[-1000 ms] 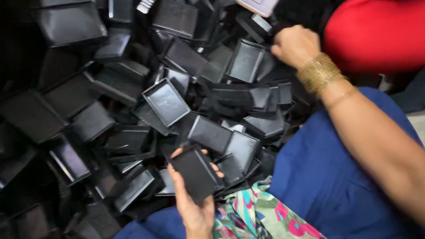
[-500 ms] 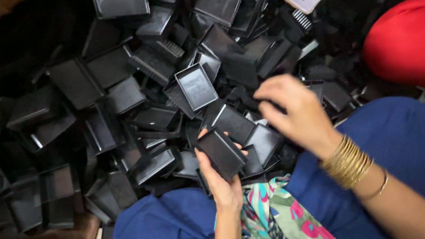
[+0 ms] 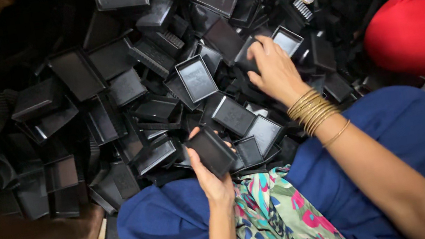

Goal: The person sits on the floor and repeatedly picks up two black plastic components from a large pile. They press the components together to form a single unit and then drop the assembled unit back onto the pile. The process is repeated continuously.

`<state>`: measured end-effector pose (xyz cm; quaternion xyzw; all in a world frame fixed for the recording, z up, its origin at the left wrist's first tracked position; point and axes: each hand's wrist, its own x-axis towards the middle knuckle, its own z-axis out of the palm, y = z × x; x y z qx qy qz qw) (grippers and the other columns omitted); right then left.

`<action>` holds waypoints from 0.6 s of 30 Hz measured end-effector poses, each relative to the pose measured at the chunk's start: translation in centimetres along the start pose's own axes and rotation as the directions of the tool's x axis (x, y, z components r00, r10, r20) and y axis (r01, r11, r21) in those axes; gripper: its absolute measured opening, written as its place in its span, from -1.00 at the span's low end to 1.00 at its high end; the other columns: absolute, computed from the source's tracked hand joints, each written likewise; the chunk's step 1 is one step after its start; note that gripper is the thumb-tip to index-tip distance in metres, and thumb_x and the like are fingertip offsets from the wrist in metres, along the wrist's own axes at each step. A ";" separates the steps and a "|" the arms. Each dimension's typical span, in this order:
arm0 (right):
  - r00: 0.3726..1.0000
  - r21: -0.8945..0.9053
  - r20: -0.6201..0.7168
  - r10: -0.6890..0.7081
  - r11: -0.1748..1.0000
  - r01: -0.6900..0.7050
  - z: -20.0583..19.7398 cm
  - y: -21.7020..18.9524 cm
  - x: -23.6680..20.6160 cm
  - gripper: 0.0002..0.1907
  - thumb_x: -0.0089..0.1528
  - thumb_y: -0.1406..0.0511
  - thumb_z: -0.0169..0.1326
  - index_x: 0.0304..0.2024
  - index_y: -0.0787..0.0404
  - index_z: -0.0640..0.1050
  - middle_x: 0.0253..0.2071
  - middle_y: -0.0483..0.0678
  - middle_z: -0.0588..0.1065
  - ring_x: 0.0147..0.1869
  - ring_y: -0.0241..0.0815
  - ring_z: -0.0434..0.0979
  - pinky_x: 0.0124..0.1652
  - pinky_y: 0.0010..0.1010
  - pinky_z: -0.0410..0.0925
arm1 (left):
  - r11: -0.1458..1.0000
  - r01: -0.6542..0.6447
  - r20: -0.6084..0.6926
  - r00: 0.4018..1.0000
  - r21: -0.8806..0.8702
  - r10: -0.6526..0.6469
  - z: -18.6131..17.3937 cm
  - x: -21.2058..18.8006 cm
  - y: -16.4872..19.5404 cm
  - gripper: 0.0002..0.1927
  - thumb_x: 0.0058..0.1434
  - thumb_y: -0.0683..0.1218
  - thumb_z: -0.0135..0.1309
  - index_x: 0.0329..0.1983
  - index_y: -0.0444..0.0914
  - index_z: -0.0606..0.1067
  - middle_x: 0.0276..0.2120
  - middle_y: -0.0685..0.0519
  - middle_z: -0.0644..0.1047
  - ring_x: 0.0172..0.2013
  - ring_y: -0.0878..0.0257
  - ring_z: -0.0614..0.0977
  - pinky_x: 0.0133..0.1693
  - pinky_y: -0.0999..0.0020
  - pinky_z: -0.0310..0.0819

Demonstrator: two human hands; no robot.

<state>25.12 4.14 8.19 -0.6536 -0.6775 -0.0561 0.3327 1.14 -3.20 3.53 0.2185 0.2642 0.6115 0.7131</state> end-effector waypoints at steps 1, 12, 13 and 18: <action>0.995 0.043 0.081 0.058 0.997 -0.062 0.1 0.6 0.5 -0.44 0.03 0.33 0.36 -0.01 0.21 0.37 0.14 0.19 0.34 0.21 0.26 0.39 0.15 -0.07 0.32 | 1.000 0.002 -0.012 1.000 0.013 -0.002 0.0 -0.1 0.1 -0.44 0.48 0.22 -0.27 0.37 -0.18 0.28 -0.03 -0.09 0.52 -0.23 0.12 0.63 -0.21 0.19 0.58; 0.925 0.753 0.376 0.056 0.563 -0.341 -4.0 -8.6 -3.8 -0.46 0.16 0.21 0.33 0.05 0.26 0.37 0.01 0.14 0.54 0.17 0.00 0.59 0.17 -0.23 0.42 | 0.948 -0.112 0.004 0.993 0.296 0.117 0.6 0.7 -0.1 -0.39 0.48 0.25 -0.25 0.43 -0.17 0.23 0.09 -0.02 0.42 -0.03 0.18 0.50 0.00 0.26 0.44; 0.907 0.712 0.419 0.044 0.604 -0.358 -4.0 -9.5 -4.4 -0.42 0.15 0.21 0.33 0.10 0.25 0.36 0.05 0.14 0.53 0.18 0.00 0.59 0.17 -0.22 0.42 | 0.925 -0.149 0.051 0.989 0.350 0.140 0.7 0.7 -0.2 -0.38 0.49 0.26 -0.27 0.44 -0.19 0.21 0.15 -0.02 0.39 0.06 0.19 0.47 0.10 0.28 0.38; 0.838 0.628 0.544 0.033 0.646 -0.433 -3.8 -11.5 -5.2 -0.18 0.13 0.19 0.30 0.37 0.19 0.24 0.17 0.18 0.49 0.18 0.01 0.62 0.14 -0.20 0.45 | 0.887 -0.167 0.122 0.984 0.430 0.126 1.1 0.1 0.3 -0.34 0.50 0.27 -0.34 0.45 -0.25 0.18 0.24 -0.07 0.35 0.18 0.17 0.43 0.24 0.28 0.28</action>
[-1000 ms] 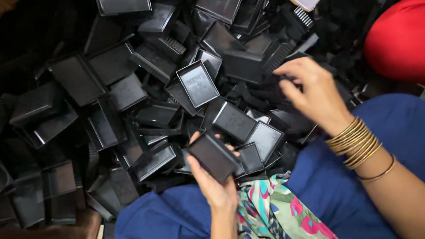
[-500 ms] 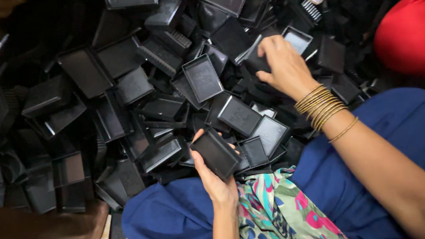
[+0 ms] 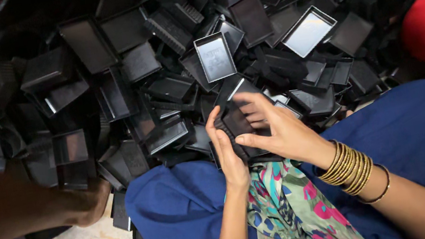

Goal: The person sits on the floor and repeatedly picks up two black plastic components from a large pile. They press the components together to form a single unit and then drop the assembled unit back onto the pile. The process is repeated continuously.

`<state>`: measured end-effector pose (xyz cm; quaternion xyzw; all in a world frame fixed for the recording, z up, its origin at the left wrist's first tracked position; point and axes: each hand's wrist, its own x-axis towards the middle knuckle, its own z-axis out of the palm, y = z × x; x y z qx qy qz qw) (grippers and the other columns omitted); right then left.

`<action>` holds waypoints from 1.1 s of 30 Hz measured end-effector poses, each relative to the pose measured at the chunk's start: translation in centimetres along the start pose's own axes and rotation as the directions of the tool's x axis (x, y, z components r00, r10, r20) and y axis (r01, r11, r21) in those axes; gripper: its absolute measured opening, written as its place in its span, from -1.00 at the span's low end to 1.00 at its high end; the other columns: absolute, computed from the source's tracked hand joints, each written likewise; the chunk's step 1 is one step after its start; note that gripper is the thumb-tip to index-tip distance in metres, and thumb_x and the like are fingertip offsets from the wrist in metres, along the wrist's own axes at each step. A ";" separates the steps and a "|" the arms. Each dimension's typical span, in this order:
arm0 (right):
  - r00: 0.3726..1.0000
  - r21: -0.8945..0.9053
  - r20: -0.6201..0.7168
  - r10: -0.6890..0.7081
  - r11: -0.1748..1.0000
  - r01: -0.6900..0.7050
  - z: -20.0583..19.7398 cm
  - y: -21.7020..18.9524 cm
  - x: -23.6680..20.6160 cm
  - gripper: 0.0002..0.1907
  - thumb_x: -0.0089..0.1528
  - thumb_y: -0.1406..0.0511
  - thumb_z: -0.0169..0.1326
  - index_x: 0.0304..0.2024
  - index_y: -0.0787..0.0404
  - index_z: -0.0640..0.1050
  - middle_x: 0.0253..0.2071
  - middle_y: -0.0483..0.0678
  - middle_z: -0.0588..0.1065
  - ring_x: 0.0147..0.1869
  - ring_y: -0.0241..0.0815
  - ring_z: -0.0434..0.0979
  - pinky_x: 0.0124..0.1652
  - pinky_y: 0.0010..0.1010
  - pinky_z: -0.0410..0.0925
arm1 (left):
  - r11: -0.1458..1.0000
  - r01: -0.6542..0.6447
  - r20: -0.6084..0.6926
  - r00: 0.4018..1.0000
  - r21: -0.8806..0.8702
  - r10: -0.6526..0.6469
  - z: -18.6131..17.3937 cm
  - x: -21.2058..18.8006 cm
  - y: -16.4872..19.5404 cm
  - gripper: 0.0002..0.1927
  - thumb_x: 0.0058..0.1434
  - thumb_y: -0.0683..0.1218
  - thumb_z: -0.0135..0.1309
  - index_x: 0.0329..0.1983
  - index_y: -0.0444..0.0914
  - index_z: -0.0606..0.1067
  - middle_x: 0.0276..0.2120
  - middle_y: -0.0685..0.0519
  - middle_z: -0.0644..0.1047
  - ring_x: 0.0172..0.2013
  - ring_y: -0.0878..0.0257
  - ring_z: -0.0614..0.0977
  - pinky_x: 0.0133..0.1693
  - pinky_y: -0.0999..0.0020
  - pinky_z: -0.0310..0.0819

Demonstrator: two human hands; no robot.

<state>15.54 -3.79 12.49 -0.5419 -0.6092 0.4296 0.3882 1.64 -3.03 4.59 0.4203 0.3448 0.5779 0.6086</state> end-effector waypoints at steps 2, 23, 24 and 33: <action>0.999 0.014 0.012 0.041 0.999 -0.041 -0.1 -0.2 0.1 -0.13 0.13 0.18 0.28 0.42 0.13 0.19 0.16 0.14 0.50 0.17 0.00 0.62 0.11 -0.20 0.46 | 0.997 -0.035 0.008 0.999 0.072 0.034 -0.1 -0.1 0.4 -0.35 0.52 0.27 -0.36 0.44 -0.26 0.19 0.25 -0.07 0.35 0.20 0.17 0.43 0.25 0.28 0.27; 0.999 0.011 -0.039 -0.023 1.000 0.023 0.7 -0.7 0.0 -0.24 0.18 0.21 0.24 0.41 0.15 0.30 0.19 0.12 0.50 0.18 -0.05 0.62 0.10 -0.26 0.48 | 0.997 -0.035 0.034 0.999 0.063 0.033 -0.3 0.3 1.3 -0.42 0.55 0.22 -0.38 0.41 -0.23 0.24 0.21 -0.05 0.41 0.21 0.20 0.44 0.27 0.31 0.25; 0.999 -0.019 -0.031 -0.028 0.999 0.027 0.7 -0.6 0.1 -0.25 0.19 0.21 0.24 0.40 0.15 0.31 0.19 0.12 0.50 0.17 -0.05 0.62 0.09 -0.26 0.48 | 0.998 -0.028 0.047 0.999 0.060 0.025 -0.3 0.3 1.2 -0.43 0.55 0.22 -0.37 0.41 -0.23 0.24 0.20 -0.05 0.43 0.20 0.20 0.45 0.26 0.31 0.27; 0.999 -0.117 0.009 -0.051 0.992 0.051 1.6 0.3 -0.2 -0.23 0.18 0.17 0.27 0.41 0.11 0.31 0.19 0.11 0.49 0.18 -0.01 0.62 0.13 -0.24 0.46 | 0.993 -0.024 0.004 1.000 0.119 0.023 -0.8 0.1 0.7 -0.42 0.54 0.22 -0.36 0.41 -0.24 0.25 0.18 -0.02 0.41 0.14 0.22 0.46 0.19 0.33 0.34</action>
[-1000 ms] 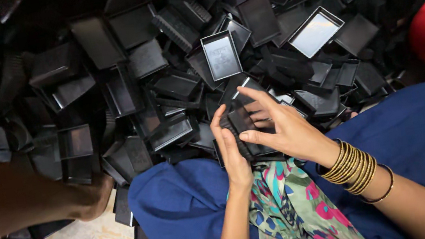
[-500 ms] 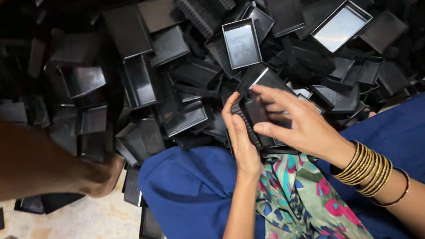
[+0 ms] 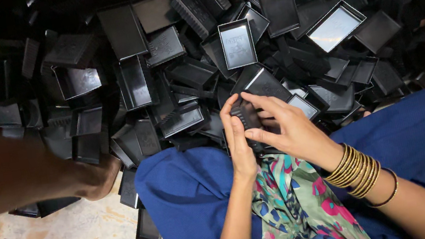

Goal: The person sits on the floor and repeatedly picks up two black plastic components from a large pile. They press the components together to form a single unit and then drop the assembled unit back onto the pile. The process is repeated continuously.

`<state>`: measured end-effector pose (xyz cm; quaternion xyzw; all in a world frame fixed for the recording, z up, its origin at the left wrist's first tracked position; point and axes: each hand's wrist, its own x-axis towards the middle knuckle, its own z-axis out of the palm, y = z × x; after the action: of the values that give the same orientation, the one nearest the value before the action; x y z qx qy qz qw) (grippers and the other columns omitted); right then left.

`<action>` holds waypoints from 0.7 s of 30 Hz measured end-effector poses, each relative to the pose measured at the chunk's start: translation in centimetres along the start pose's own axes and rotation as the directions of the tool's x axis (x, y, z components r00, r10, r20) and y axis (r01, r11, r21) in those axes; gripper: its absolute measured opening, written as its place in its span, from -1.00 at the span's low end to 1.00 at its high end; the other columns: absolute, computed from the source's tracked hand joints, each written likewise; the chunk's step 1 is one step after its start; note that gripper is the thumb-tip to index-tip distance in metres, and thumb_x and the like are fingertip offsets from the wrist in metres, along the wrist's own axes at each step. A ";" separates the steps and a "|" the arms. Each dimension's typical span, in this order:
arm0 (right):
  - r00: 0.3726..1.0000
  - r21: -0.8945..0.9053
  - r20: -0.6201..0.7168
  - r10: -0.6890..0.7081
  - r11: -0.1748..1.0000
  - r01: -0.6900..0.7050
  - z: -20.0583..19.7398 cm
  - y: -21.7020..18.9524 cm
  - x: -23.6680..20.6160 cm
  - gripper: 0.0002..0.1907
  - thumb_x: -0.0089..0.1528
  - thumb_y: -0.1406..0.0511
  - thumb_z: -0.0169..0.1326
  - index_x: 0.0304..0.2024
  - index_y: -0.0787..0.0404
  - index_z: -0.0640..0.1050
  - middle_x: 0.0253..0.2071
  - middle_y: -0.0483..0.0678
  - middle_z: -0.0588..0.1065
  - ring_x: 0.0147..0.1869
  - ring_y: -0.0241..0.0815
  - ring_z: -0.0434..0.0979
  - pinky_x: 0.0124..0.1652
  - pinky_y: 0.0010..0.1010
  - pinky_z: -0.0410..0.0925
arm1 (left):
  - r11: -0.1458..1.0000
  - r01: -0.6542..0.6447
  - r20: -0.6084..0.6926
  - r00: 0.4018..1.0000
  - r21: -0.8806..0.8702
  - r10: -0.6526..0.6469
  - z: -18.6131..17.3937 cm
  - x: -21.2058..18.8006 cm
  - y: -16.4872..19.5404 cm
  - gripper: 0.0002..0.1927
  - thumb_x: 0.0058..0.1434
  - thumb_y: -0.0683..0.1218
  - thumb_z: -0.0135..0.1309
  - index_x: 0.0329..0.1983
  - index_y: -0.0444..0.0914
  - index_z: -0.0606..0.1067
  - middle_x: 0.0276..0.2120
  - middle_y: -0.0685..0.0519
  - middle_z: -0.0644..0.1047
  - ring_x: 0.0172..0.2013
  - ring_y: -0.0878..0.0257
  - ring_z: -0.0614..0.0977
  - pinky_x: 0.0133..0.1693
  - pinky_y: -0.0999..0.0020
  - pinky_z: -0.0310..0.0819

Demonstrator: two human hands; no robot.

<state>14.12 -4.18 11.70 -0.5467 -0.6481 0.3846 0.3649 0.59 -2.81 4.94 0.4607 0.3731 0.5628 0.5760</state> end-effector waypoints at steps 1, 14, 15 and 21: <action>1.000 0.016 0.022 -0.003 1.000 0.002 0.0 -0.1 0.0 -0.21 0.18 0.17 0.26 0.42 0.10 0.29 0.20 0.11 0.47 0.19 0.00 0.60 0.13 -0.23 0.45 | 1.000 -0.008 0.007 1.000 -0.014 0.008 0.1 -0.1 0.1 -0.41 0.54 0.22 -0.35 0.42 -0.24 0.24 0.20 -0.02 0.40 0.16 0.22 0.46 0.20 0.33 0.33; 0.985 -0.217 0.107 -0.132 0.964 0.153 -1.8 -0.8 -0.8 -0.20 0.13 0.27 0.24 0.40 0.10 0.28 0.01 -0.05 0.63 -0.01 0.00 0.54 0.05 -0.23 0.40 | 0.916 -0.208 -0.208 0.934 0.344 0.290 -2.5 1.6 1.2 -0.66 0.45 -0.06 -0.18 -0.37 -0.33 0.49 -0.40 -0.01 0.45 -0.35 0.22 0.48 -0.23 0.38 0.32; 0.971 -0.219 0.122 -0.205 0.949 0.228 -1.4 -1.0 -1.0 -0.22 0.13 0.28 0.24 0.39 0.13 0.29 0.01 -0.06 0.65 -0.01 0.02 0.53 0.04 -0.21 0.39 | 0.870 -0.176 -0.196 0.936 0.460 0.293 -2.8 1.5 1.1 -0.63 0.42 -0.10 -0.13 -0.50 -0.35 0.46 -0.50 -0.02 0.43 -0.44 0.20 0.46 -0.32 0.36 0.29; 0.974 -0.085 0.089 -0.207 0.973 0.215 0.3 -2.1 -2.7 -0.56 0.21 0.29 0.21 0.13 0.22 0.48 -0.10 0.09 0.58 -0.03 0.10 0.63 -0.09 -0.21 0.47 | 0.650 -0.282 -0.247 0.762 0.706 0.599 -3.7 1.2 0.6 -0.72 0.18 -0.20 -0.05 -0.67 -0.28 0.35 -0.68 0.01 0.38 -0.56 0.16 0.40 -0.42 0.23 0.27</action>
<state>13.31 -7.11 13.27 -0.4755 -0.7339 0.3344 0.3514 -2.97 -1.21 4.50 0.5574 0.5360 0.6223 0.1215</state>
